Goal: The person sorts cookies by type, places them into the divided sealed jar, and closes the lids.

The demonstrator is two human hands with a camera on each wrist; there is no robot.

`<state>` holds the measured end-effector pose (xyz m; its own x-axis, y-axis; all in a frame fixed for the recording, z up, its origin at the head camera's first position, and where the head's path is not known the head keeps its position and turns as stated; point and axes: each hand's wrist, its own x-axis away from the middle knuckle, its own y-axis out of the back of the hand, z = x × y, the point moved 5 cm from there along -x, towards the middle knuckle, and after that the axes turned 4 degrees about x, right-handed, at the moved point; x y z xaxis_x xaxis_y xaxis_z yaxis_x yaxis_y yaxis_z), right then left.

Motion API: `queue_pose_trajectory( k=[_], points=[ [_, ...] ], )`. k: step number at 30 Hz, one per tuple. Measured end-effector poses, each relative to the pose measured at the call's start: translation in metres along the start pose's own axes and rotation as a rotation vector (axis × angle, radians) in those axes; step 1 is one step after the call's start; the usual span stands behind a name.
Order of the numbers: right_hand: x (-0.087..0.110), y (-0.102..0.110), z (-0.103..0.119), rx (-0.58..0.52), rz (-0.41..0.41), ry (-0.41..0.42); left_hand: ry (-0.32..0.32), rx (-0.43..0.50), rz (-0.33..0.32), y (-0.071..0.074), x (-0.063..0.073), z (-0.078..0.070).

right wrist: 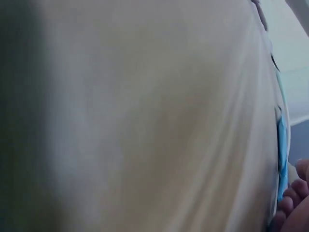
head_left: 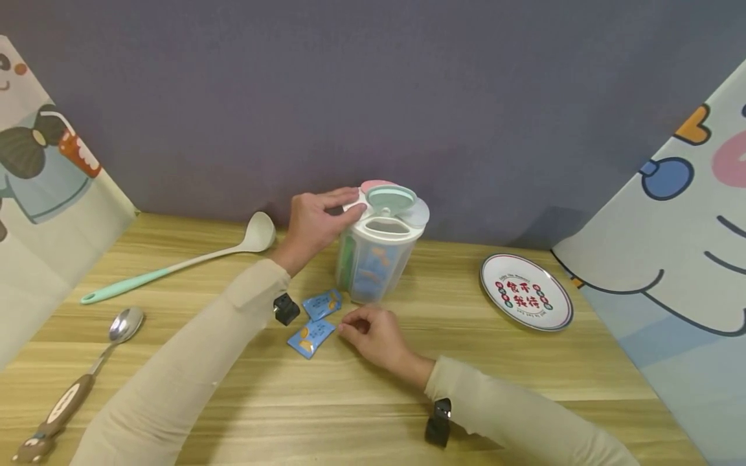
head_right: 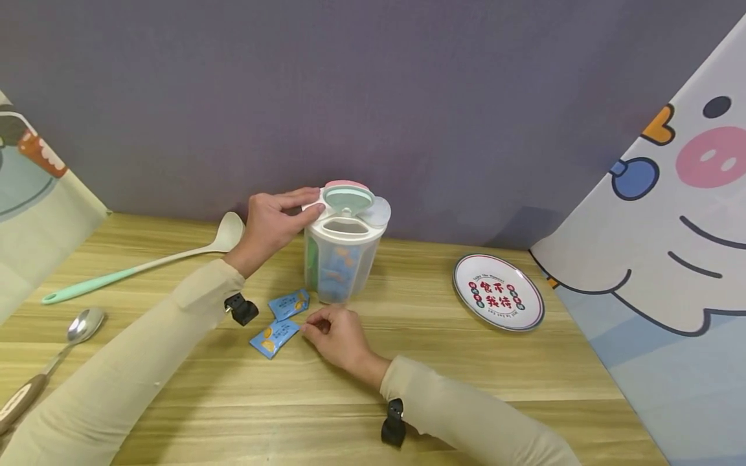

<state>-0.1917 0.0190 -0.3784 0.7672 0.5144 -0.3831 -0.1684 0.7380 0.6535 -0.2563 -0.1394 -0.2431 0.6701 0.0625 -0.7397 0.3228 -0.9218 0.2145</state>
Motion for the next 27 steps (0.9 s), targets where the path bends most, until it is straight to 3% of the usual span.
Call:
queue_pose_trajectory(
  k=[12, 20, 27],
  points=[
    [0.005, -0.012, 0.013, 0.133, -0.023, 0.053, -0.022, 0.012, -0.013, 0.0, 0.0, 0.0],
    [0.006, -0.015, 0.015, 0.231, 0.025, 0.13, -0.016, 0.009, -0.006, 0.0, 0.0, -0.001],
    [0.006, -0.015, 0.015, 0.232, 0.039, 0.129, -0.02, 0.009, -0.01, 0.0, 0.0, 0.002]
  ],
)
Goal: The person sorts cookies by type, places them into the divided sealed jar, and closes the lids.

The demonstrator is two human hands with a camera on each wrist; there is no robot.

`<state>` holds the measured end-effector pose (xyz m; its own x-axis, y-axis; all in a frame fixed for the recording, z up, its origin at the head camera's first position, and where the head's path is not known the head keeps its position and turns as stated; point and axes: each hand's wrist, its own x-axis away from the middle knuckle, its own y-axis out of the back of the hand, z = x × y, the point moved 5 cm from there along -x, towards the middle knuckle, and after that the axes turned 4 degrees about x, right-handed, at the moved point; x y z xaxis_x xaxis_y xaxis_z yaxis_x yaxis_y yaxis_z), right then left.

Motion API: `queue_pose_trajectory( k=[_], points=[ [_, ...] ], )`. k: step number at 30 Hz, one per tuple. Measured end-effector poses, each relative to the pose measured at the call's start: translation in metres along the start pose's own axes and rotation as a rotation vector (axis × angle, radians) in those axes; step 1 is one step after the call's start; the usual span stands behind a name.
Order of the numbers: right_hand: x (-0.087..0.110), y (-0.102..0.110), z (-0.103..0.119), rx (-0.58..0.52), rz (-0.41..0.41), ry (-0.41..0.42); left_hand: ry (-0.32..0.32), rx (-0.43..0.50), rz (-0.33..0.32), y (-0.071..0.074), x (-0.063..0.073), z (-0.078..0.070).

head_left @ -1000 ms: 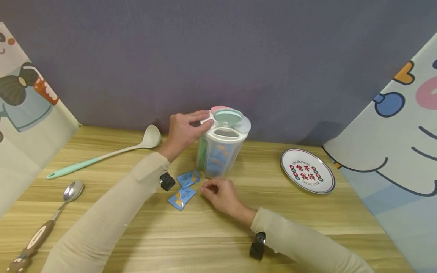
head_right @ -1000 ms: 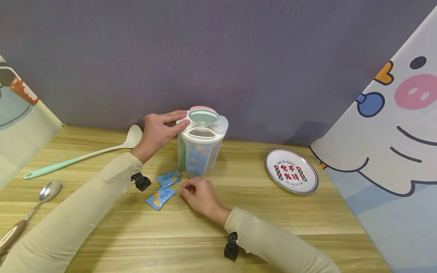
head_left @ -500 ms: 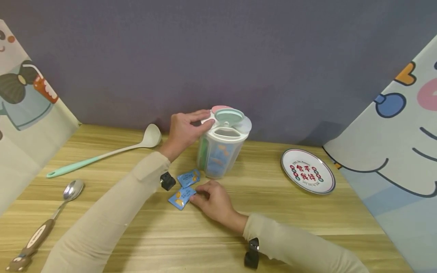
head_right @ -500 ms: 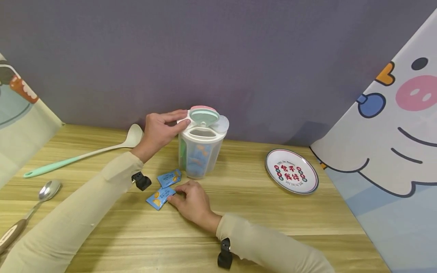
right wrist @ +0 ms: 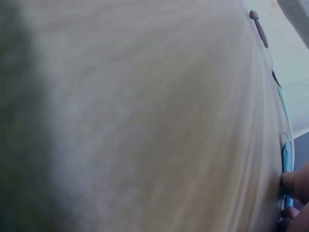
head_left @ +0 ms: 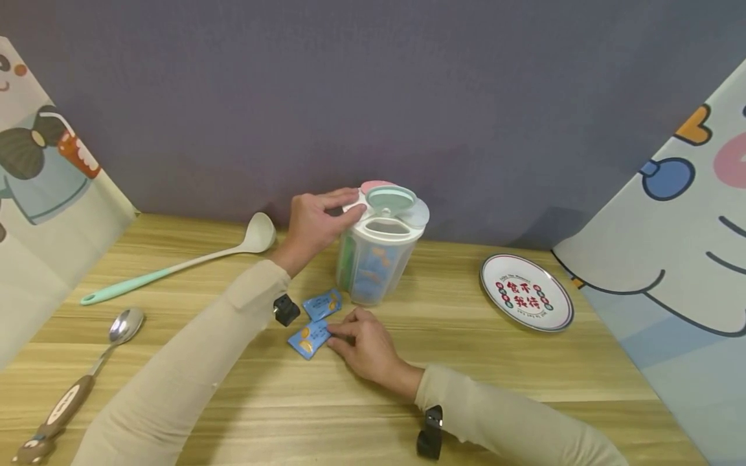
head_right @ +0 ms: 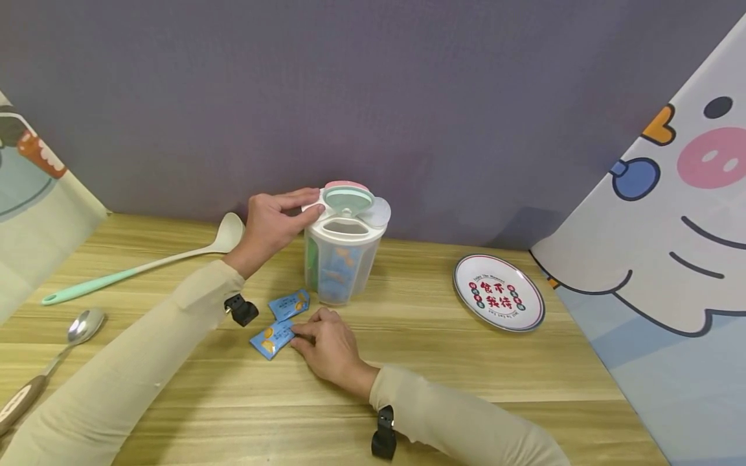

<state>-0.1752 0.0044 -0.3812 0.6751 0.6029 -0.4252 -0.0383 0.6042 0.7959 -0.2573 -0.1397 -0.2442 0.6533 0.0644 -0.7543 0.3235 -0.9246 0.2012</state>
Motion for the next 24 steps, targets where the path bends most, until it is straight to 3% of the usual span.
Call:
queue_pose_trajectory(
  k=[10, 17, 24],
  points=[
    [0.0004, 0.0003, -0.0017, -0.052, 0.023, -0.042, 0.009, -0.019, 0.009, 0.001, 0.0002, 0.0003],
    [0.0011, 0.0027, -0.005, -0.123, -0.012, -0.087, 0.009, -0.012, 0.009, 0.0011, 0.0002, -0.001],
    [0.0013, 0.0009, -0.0008, -0.009, -0.025, -0.078, -0.008, -0.015, 0.003, 0.0009, -0.0002, -0.0006]
  ],
)
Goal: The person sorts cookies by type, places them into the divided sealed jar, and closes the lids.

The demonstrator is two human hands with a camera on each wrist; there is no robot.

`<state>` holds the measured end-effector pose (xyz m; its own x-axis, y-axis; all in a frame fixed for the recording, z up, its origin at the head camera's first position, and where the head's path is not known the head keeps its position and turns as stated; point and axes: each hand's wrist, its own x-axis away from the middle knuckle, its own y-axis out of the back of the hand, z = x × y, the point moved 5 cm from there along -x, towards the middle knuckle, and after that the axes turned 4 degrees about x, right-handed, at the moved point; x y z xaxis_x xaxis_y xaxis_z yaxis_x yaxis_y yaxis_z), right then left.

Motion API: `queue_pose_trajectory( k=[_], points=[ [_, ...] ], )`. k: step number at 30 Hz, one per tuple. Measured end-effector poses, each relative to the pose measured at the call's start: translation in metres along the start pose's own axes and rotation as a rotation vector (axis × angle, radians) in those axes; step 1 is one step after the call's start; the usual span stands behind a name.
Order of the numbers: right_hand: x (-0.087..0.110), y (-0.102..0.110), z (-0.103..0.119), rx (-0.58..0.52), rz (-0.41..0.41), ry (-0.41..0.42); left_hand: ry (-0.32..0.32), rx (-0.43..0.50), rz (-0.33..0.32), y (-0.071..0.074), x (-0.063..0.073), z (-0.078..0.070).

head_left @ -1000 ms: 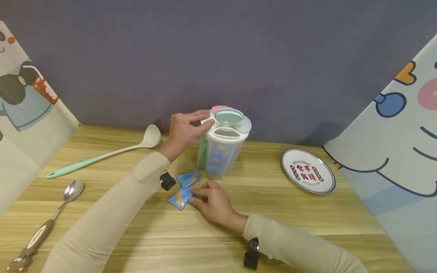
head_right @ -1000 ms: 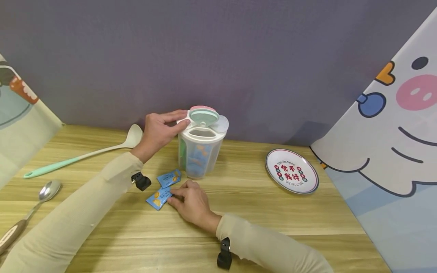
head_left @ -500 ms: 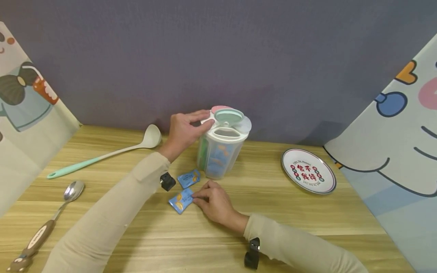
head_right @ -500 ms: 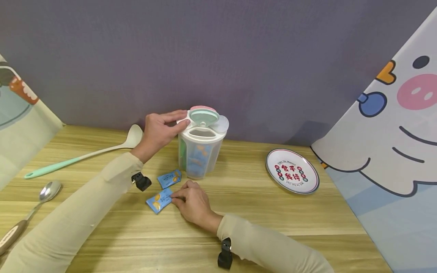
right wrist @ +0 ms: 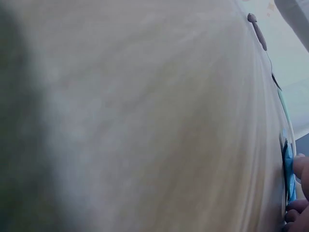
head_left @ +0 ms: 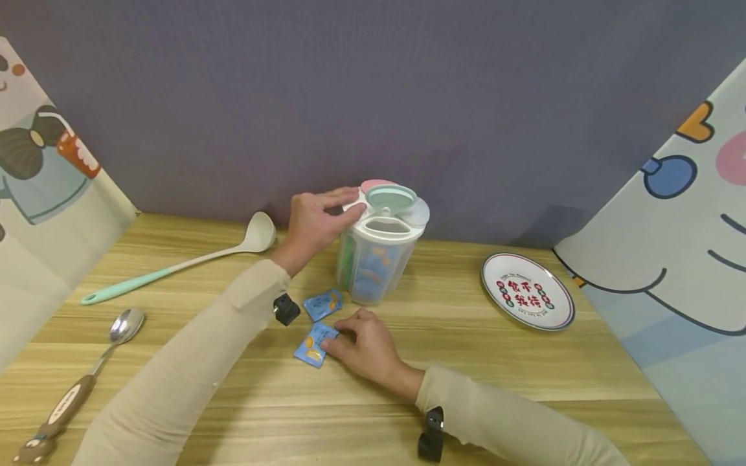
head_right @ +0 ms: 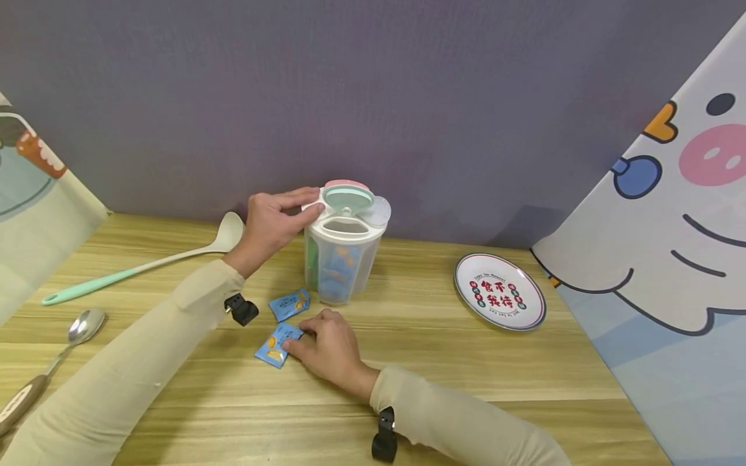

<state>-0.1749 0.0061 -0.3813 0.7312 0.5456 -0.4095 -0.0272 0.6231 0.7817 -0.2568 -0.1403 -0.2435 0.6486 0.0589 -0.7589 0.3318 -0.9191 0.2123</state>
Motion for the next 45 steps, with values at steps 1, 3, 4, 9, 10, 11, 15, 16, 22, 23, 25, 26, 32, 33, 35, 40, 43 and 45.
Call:
queue_pose_trajectory(
  k=[1, 3, 4, 9, 10, 11, 15, 16, 22, 23, 25, 26, 32, 33, 35, 40, 43, 45],
  points=[
    [0.0, 0.0, 0.001, 0.022, 0.001, -0.001, 0.0, -0.001, -0.001, 0.0, 0.0, 0.0],
    [0.001, 0.0, 0.002, 0.046, 0.002, -0.001, 0.001, 0.002, -0.001, 0.0, 0.0, 0.0],
    [0.001, 0.0, 0.002, 0.049, 0.003, -0.003, 0.004, 0.004, -0.001, 0.0, 0.0, -0.001],
    [0.001, 0.0, 0.002, 0.027, 0.013, 0.013, 0.01, 0.013, -0.003, 0.0, 0.0, -0.001],
    [0.001, 0.0, 0.001, 0.018, 0.015, 0.017, 0.012, 0.014, -0.002, 0.0, 0.0, -0.002],
    [0.001, 0.0, 0.001, 0.008, 0.017, 0.021, 0.012, 0.013, -0.002, 0.001, 0.0, -0.002],
    [0.001, -0.001, -0.001, -0.038, 0.026, 0.021, 0.023, 0.003, 0.008, 0.001, 0.001, -0.002],
    [0.001, -0.001, -0.001, -0.05, 0.029, 0.016, 0.027, 0.001, 0.01, 0.001, 0.001, -0.001],
    [0.003, -0.002, -0.007, -0.21, 0.058, -0.056, 0.047, -0.012, 0.021, 0.001, 0.0, 0.0],
    [0.003, -0.002, -0.008, -0.245, 0.063, -0.07, 0.046, -0.012, 0.02, 0.001, 0.0, 0.0],
    [0.003, -0.002, -0.01, -0.297, 0.069, -0.093, 0.044, -0.014, 0.021, 0.0, 0.0, 0.0],
    [0.003, -0.001, -0.011, -0.312, 0.071, -0.103, 0.043, -0.014, 0.019, 0.0, 0.0, 0.0],
    [0.003, 0.004, -0.018, -0.399, 0.057, -0.169, 0.033, -0.016, 0.009, 0.0, 0.0, 0.0],
    [0.003, 0.006, -0.019, -0.408, 0.049, -0.174, 0.028, -0.02, 0.008, 0.0, 0.0, 0.0],
    [0.005, 0.01, -0.021, -0.416, 0.029, -0.175, 0.02, -0.028, 0.006, 0.0, 0.0, -0.001],
    [0.008, 0.022, -0.027, -0.412, -0.002, -0.17, 0.015, -0.024, 0.001, 0.0, 0.0, -0.001],
    [0.009, 0.028, -0.031, -0.413, -0.003, -0.185, 0.013, -0.014, -0.002, 0.0, 0.0, -0.001],
    [0.01, 0.033, -0.031, -0.418, -0.002, -0.196, 0.015, -0.011, -0.003, 0.0, 0.0, 0.0]
  ],
)
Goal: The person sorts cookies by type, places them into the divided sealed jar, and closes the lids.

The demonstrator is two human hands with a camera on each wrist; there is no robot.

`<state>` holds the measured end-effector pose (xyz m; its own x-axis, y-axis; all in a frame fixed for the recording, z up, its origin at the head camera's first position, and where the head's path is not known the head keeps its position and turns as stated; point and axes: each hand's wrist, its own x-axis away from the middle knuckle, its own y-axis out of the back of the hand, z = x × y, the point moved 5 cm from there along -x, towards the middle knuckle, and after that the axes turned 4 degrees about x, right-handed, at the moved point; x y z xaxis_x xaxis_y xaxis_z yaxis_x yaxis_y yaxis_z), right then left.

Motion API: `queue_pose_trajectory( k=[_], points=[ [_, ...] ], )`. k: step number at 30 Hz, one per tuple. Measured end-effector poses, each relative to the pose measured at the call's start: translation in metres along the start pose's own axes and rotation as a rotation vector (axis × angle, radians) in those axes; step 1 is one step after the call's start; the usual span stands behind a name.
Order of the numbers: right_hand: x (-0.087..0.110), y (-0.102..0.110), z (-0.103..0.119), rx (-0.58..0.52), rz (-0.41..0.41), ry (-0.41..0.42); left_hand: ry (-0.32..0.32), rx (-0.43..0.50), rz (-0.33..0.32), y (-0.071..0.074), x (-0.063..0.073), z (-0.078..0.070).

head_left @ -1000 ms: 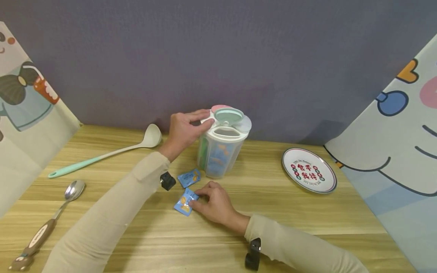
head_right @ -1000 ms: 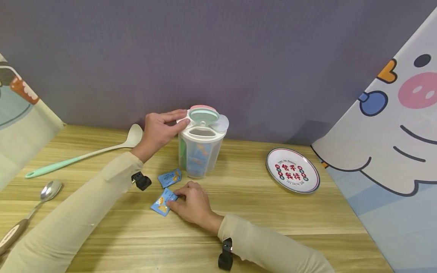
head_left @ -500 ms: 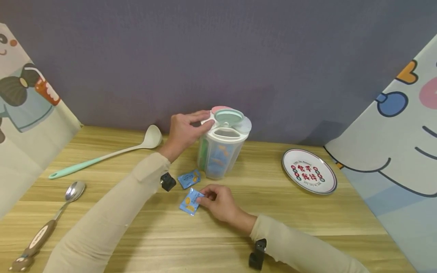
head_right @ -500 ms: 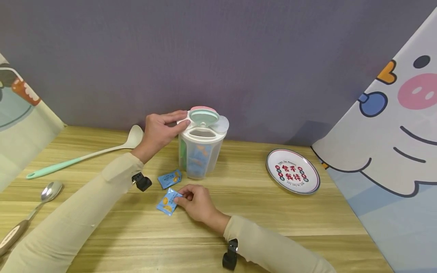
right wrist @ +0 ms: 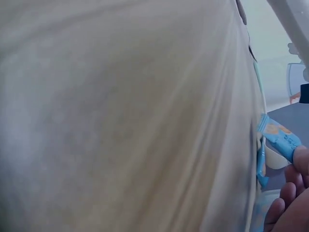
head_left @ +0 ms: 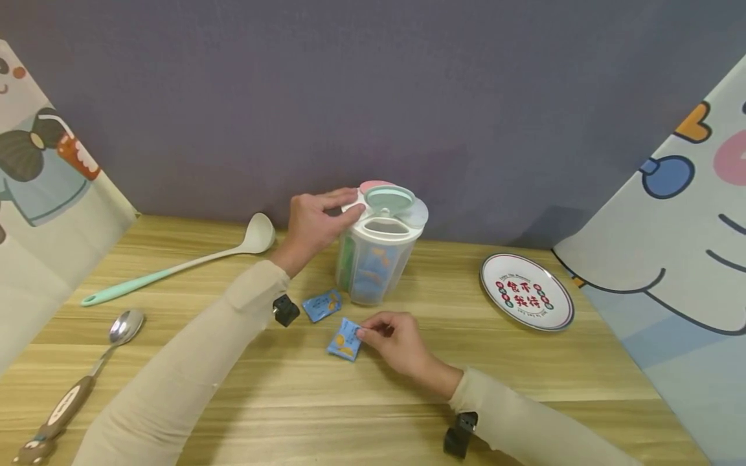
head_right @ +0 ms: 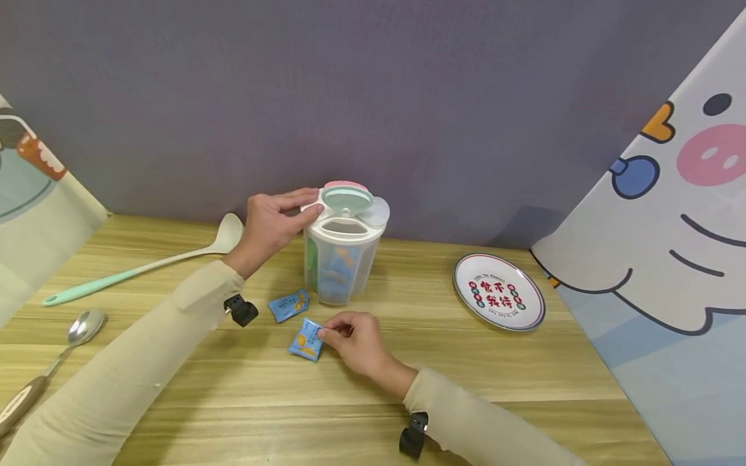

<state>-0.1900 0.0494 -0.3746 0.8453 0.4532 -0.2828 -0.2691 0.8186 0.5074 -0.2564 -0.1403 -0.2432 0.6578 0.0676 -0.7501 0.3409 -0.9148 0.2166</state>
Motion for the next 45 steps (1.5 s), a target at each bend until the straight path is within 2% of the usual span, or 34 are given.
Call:
queue_pose_trajectory(
  k=[4, 10, 13, 15, 20, 22, 25, 29, 35, 45],
  points=[
    [0.001, 0.012, 0.016, -0.003, -0.01, 0.032, 0.0, 0.001, 0.0, 0.0, 0.001, -0.001],
    [0.002, 0.038, 0.056, 0.011, -0.062, 0.216, -0.005, 0.002, -0.003, 0.0, 0.001, 0.0],
    [0.0, 0.05, 0.063, 0.026, -0.095, 0.256, -0.011, -0.009, -0.004, 0.0, 0.001, 0.0],
    [-0.001, 0.056, 0.065, 0.036, -0.113, 0.276, -0.012, -0.014, -0.004, 0.0, 0.001, 0.0],
    [-0.005, 0.067, 0.048, 0.055, -0.165, 0.288, -0.012, -0.011, -0.004, 0.0, 0.0, -0.001],
    [-0.007, 0.072, 0.04, 0.06, -0.187, 0.284, -0.009, -0.009, -0.004, 0.0, 0.0, -0.002],
    [-0.01, 0.08, 0.04, 0.059, -0.208, 0.269, -0.003, -0.007, -0.002, 0.0, 0.0, -0.002],
    [-0.013, 0.09, 0.046, 0.027, -0.232, 0.285, 0.004, -0.002, 0.001, 0.0, 0.0, -0.002],
    [-0.022, 0.108, 0.061, -0.064, -0.273, 0.391, 0.023, 0.008, -0.001, 0.0, -0.001, -0.001],
    [-0.038, 0.131, 0.078, -0.117, -0.398, 0.388, 0.045, 0.014, 0.009, -0.001, 0.0, 0.0]
  ],
)
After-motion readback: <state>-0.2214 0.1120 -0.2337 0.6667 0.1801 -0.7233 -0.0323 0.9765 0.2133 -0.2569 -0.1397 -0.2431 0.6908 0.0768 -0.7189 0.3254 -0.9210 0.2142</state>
